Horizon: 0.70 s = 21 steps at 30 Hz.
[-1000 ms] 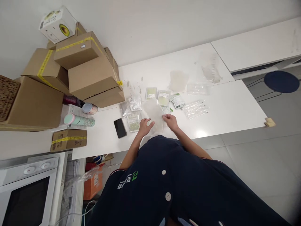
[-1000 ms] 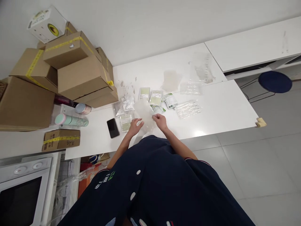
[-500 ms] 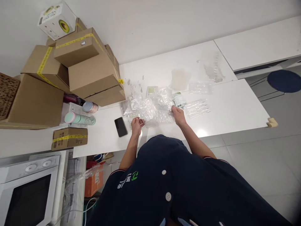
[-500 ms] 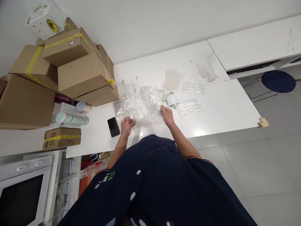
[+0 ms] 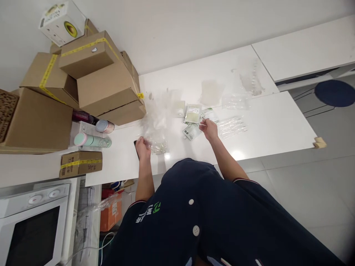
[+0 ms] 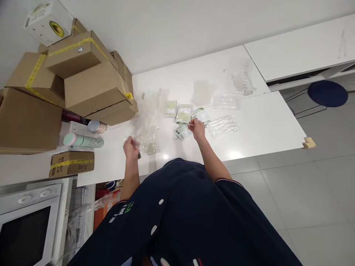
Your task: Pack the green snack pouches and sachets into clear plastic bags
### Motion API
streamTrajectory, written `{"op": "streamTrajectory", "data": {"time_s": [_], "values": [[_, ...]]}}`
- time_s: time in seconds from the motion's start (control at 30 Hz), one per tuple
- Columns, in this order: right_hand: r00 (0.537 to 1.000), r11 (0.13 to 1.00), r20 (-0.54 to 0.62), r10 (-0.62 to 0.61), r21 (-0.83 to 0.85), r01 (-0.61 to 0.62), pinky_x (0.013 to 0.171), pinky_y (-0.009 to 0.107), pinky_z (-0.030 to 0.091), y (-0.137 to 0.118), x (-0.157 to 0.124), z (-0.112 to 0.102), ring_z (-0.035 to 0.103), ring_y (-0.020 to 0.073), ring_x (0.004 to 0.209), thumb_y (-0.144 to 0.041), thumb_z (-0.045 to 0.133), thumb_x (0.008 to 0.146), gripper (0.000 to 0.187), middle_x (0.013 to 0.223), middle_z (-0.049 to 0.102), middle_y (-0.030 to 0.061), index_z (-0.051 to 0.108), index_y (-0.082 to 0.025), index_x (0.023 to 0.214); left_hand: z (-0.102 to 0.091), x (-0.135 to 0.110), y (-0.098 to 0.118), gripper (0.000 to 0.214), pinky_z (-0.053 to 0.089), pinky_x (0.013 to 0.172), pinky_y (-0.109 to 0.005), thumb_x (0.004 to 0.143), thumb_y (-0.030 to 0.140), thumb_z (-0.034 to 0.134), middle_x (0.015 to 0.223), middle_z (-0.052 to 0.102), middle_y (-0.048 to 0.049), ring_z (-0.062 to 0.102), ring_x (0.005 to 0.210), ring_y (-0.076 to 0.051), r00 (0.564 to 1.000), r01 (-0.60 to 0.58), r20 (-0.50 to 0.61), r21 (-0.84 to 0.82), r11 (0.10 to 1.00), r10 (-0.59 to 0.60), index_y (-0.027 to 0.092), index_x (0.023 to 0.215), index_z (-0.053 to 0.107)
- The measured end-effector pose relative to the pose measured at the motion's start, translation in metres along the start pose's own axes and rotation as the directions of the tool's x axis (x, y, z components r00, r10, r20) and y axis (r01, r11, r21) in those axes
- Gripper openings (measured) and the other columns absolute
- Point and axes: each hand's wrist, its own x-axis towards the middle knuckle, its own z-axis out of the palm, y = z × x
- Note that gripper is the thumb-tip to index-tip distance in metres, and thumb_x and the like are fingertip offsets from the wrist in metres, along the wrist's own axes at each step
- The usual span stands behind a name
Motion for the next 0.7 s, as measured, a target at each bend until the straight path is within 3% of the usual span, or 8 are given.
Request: {"op": "streamTrajectory", "data": {"time_s": [0.07,0.13,0.2,0.23,0.3,0.4,0.53,0.7], "values": [[0.991,0.911,0.011,-0.132,-0.392,0.125,0.085,0.038,0.05,0.017,0.004,-0.006,0.061,0.0225,0.09,-0.049,0.061,0.081,0.03,0.092,0.067,0.0096,0.062,-0.019,0.083,-0.009,0.002,0.017,0.026,0.033,0.045,-0.017,0.08,0.041,0.065,0.049,0.043,0.0109,0.041,0.04,-0.005,0.985,-0.136,-0.106,-0.003,0.991,0.135,0.02,0.08,0.049],[0.968,0.639,0.188,-0.168,-0.726,0.252,0.098,0.046,0.041,0.038,0.0,-0.005,0.051,0.0313,0.116,-0.044,0.067,0.076,0.034,0.119,0.062,0.0162,0.065,-0.018,0.099,-0.012,-0.002,0.026,0.027,0.032,0.045,-0.017,0.082,0.043,0.063,0.048,0.042,0.0111,0.041,0.04,-0.005,0.965,-0.222,-0.138,0.018,0.975,0.222,0.02,0.081,0.049],[0.923,0.353,0.365,-0.12,-0.853,0.384,0.107,0.053,0.029,0.059,-0.008,0.002,0.031,0.0374,0.135,-0.035,0.07,0.073,0.052,0.146,0.042,0.0164,0.059,-0.02,0.122,-0.009,-0.01,0.027,0.027,0.034,0.046,-0.017,0.084,0.044,0.062,0.049,0.043,0.0106,0.041,0.042,-0.005,0.958,-0.264,-0.103,0.044,0.964,0.267,0.02,0.081,0.05],[0.902,0.25,0.422,-0.093,-0.867,0.432,0.108,0.055,0.024,0.068,-0.012,0.006,0.021,0.0389,0.14,-0.031,0.069,0.074,0.059,0.153,0.033,0.0145,0.053,-0.022,0.13,-0.005,-0.013,0.025,0.027,0.034,0.047,-0.017,0.084,0.044,0.062,0.05,0.043,0.0101,0.042,0.042,-0.005,0.957,-0.275,-0.077,0.054,0.96,0.279,0.019,0.08,0.051],[0.882,0.132,0.468,-0.061,-0.872,0.472,0.106,0.06,0.02,0.081,-0.017,0.015,0.012,0.0409,0.142,-0.022,0.062,0.077,0.063,0.158,0.022,0.0122,0.046,-0.026,0.138,0.001,-0.02,0.021,0.027,0.036,0.05,-0.017,0.084,0.044,0.063,0.052,0.045,0.0089,0.043,0.045,-0.005,0.954,-0.298,-0.01,0.081,0.951,0.3,0.019,0.079,0.052],[0.894,0.112,0.442,-0.071,-0.887,0.448,0.103,0.066,0.018,0.09,-0.016,0.026,0.013,0.0416,0.141,-0.013,0.051,0.082,0.054,0.155,0.026,0.0137,0.049,-0.027,0.135,0.01,-0.028,0.021,0.025,0.041,0.056,-0.017,0.082,0.042,0.066,0.059,0.05,0.0061,0.049,0.053,-0.005,0.933,-0.351,0.133,0.14,0.926,0.334,0.019,0.077,0.056],[0.9,0.237,0.43,-0.065,-0.87,0.433,0.103,0.064,0.023,0.084,-0.008,0.027,0.028,0.0367,0.135,-0.013,0.044,0.085,0.04,0.138,0.045,0.0166,0.058,-0.024,0.121,0.021,-0.041,0.04,0.026,0.049,0.073,-0.023,0.079,0.043,0.07,0.079,0.062,-0.0007,0.064,0.08,-0.012,0.916,-0.287,0.324,0.113,0.951,0.237,0.02,0.078,0.059],[0.941,0.439,0.32,-0.11,-0.834,0.335,0.101,0.052,0.037,0.058,-0.007,-0.008,0.052,0.031,0.113,-0.014,0.051,0.082,0.032,0.115,0.06,0.0143,0.06,-0.025,0.111,0.03,-0.05,0.062,0.03,0.052,0.079,-0.035,0.075,0.047,0.074,0.096,0.065,-0.0041,0.064,0.108,-0.026,0.869,-0.119,0.477,-0.059,0.991,0.133,0.022,0.077,0.057]]}}
